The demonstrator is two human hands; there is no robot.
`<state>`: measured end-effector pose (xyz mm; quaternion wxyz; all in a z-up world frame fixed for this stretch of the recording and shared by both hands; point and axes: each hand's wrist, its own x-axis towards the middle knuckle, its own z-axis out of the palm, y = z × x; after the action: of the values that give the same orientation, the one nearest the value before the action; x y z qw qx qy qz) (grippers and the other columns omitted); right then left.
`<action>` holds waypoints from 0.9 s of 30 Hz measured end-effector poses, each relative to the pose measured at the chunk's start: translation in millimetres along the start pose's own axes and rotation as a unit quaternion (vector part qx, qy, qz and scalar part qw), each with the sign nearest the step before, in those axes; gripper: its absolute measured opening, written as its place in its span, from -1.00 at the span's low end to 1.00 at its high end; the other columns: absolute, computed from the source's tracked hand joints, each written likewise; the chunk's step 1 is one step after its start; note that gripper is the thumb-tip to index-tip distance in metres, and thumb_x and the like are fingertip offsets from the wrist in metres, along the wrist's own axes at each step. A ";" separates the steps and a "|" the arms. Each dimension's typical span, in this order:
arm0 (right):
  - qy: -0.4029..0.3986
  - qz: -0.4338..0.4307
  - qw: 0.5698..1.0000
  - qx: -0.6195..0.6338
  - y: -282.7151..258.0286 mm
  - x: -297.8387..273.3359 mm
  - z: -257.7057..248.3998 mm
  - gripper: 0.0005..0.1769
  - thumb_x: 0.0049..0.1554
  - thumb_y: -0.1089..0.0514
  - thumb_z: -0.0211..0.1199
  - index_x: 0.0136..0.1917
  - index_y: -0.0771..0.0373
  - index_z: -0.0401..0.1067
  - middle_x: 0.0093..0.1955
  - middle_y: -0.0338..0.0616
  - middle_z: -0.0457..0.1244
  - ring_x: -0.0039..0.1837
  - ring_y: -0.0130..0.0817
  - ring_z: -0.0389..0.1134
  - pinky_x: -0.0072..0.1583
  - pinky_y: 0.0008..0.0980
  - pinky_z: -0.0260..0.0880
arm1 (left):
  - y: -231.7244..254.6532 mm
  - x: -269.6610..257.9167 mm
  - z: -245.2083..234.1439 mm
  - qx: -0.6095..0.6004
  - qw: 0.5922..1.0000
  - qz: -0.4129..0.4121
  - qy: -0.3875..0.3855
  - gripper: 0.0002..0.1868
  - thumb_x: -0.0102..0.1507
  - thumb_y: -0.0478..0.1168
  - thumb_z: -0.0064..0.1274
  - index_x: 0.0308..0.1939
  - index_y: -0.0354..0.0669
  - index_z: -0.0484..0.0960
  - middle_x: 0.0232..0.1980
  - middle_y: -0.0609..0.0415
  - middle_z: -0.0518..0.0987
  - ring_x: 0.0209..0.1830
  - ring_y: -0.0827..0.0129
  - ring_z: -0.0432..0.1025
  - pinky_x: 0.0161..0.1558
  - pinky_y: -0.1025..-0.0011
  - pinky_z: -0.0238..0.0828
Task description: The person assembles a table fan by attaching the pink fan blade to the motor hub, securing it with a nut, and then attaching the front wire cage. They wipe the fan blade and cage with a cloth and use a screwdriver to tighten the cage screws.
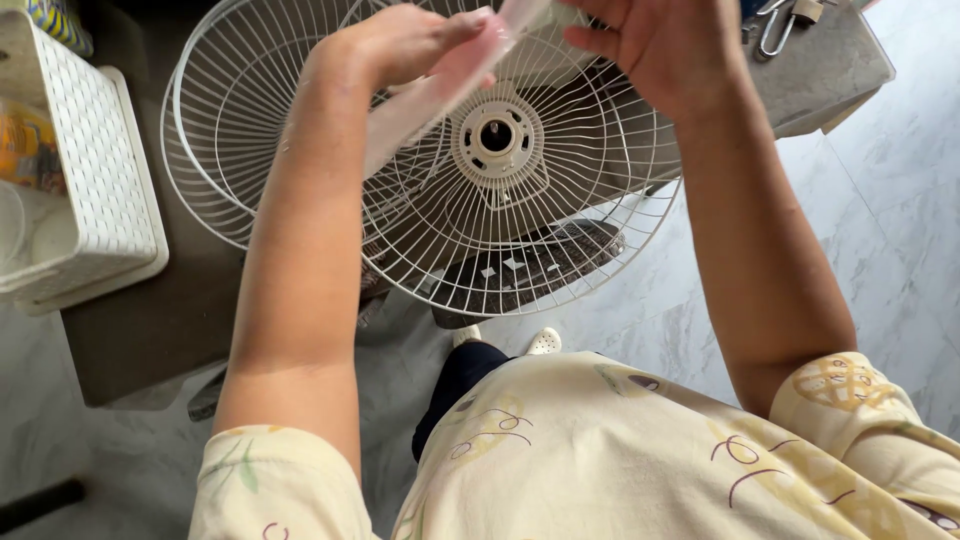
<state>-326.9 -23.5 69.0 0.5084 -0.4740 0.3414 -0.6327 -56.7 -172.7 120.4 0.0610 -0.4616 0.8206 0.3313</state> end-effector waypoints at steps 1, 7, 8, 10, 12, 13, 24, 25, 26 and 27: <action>0.026 0.000 1.000 -0.016 1.7 -1.8 7.6 -0.47 0.44 -0.13 -0.10 0.40 0.28 0.38 0.31 -0.07 0.36 0.30 -0.30 0.45 0.27 -0.23 0.56 | -10.0 -0.1 -2.2 -0.019 0.999 0.033 0.001 -0.26 0.19 0.56 -0.33 0.01 0.33 0.79 0.10 0.20 0.70 0.10 0.21 0.55 0.18 -0.08 0.31; 0.164 0.147 0.969 -0.115 52.9 -24.8 65.7 -0.71 0.30 0.26 0.06 0.21 0.25 0.53 0.05 -0.12 0.43 -0.05 -0.47 0.48 -0.05 -0.44 0.60 | -44.1 -7.2 -16.6 -0.188 0.972 0.137 -0.041 -0.67 0.20 0.11 0.22 -0.07 0.12 0.81 0.04 0.04 0.72 -0.02 0.33 0.55 0.08 0.17 0.39; 0.162 0.167 0.967 -0.105 63.4 -25.8 76.2 -0.71 0.30 0.30 0.08 0.22 0.27 0.53 0.04 -0.12 0.43 -0.05 -0.49 0.48 -0.04 -0.45 0.60 | -46.6 -15.0 -17.5 -0.244 0.956 0.149 -0.062 -0.69 0.13 -0.02 0.39 -0.08 0.05 0.79 0.02 -0.01 0.72 -0.05 0.37 0.57 0.06 0.28 0.48; 0.155 0.172 0.968 -0.094 83.8 -22.1 97.3 -0.65 0.26 0.32 0.08 0.28 0.25 0.51 0.09 -0.12 0.43 -0.03 -0.51 0.47 -0.03 -0.46 0.60 | -61.8 -48.5 -4.7 -0.386 0.879 0.280 0.026 -0.73 0.17 -0.14 0.41 -0.06 -0.01 0.79 0.06 -0.04 0.73 0.02 0.41 0.66 0.17 0.31 0.63; 0.156 0.169 0.971 -0.067 101.4 -16.8 115.0 -0.60 0.25 0.33 0.07 0.32 0.24 0.48 0.15 -0.15 0.41 -0.02 -0.52 0.47 -0.02 -0.48 0.59 | -62.3 -60.6 1.8 -0.367 0.866 0.316 0.121 -0.73 0.18 -0.14 0.42 -0.07 -0.05 0.78 0.03 -0.05 0.75 0.01 0.44 0.69 0.16 0.35 0.68; 0.160 0.163 0.972 -0.045 109.7 -14.0 122.6 -0.59 0.25 0.32 0.05 0.34 0.24 0.45 0.18 -0.18 0.40 -0.02 -0.52 0.47 -0.02 -0.49 0.58 | -59.2 -58.3 2.2 -0.279 0.899 0.288 0.175 -0.69 0.17 -0.06 0.41 -0.08 -0.05 0.77 -0.01 -0.03 0.77 -0.04 0.46 0.68 0.10 0.37 0.66; 0.186 0.117 0.971 0.089 110.4 -75.1 77.9 -0.57 0.26 0.27 0.06 0.39 0.28 0.39 0.27 -0.13 0.36 0.07 -0.44 0.46 0.07 -0.42 0.55 | -36.3 -44.7 75.7 0.064 0.983 0.118 0.127 0.11 0.12 0.54 0.12 0.49 -0.08 0.16 0.21 -0.35 0.37 0.05 -0.07 0.53 -0.10 0.21 0.62; 0.186 0.136 0.970 0.078 110.6 -83.6 72.8 -0.56 0.25 0.27 0.06 0.39 0.28 0.39 0.27 -0.12 0.36 0.08 -0.44 0.46 0.07 -0.41 0.55 | -35.2 -48.6 88.0 0.074 0.986 0.096 0.111 0.15 0.11 0.53 0.12 0.53 -0.04 0.08 0.22 -0.36 0.31 0.02 -0.10 0.54 -0.17 0.23 0.67; 0.182 0.151 0.969 0.068 112.2 -89.2 69.4 -0.56 0.25 0.27 0.06 0.39 0.28 0.39 0.28 -0.12 0.36 0.09 -0.43 0.45 0.08 -0.41 0.54 | -35.7 -51.3 96.2 0.066 0.980 0.121 0.143 0.14 0.08 0.50 0.16 0.51 -0.03 0.11 0.20 -0.31 0.32 0.00 -0.07 0.56 -0.19 0.25 0.67; 0.174 0.162 0.970 0.059 114.3 -91.6 66.0 -0.56 0.25 0.26 0.06 0.39 0.28 0.38 0.28 -0.11 0.35 0.10 -0.42 0.45 0.09 -0.40 0.54 | -36.1 -52.8 103.0 0.057 0.972 0.144 0.174 0.14 0.05 0.48 0.20 0.50 -0.02 0.14 0.17 -0.26 0.34 -0.03 -0.04 0.58 -0.21 0.26 0.67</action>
<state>-224.8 39.8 -37.7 0.5636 -0.2646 0.4590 -0.6338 -19.2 -85.9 44.6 -0.1048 -0.3846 0.8942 0.2038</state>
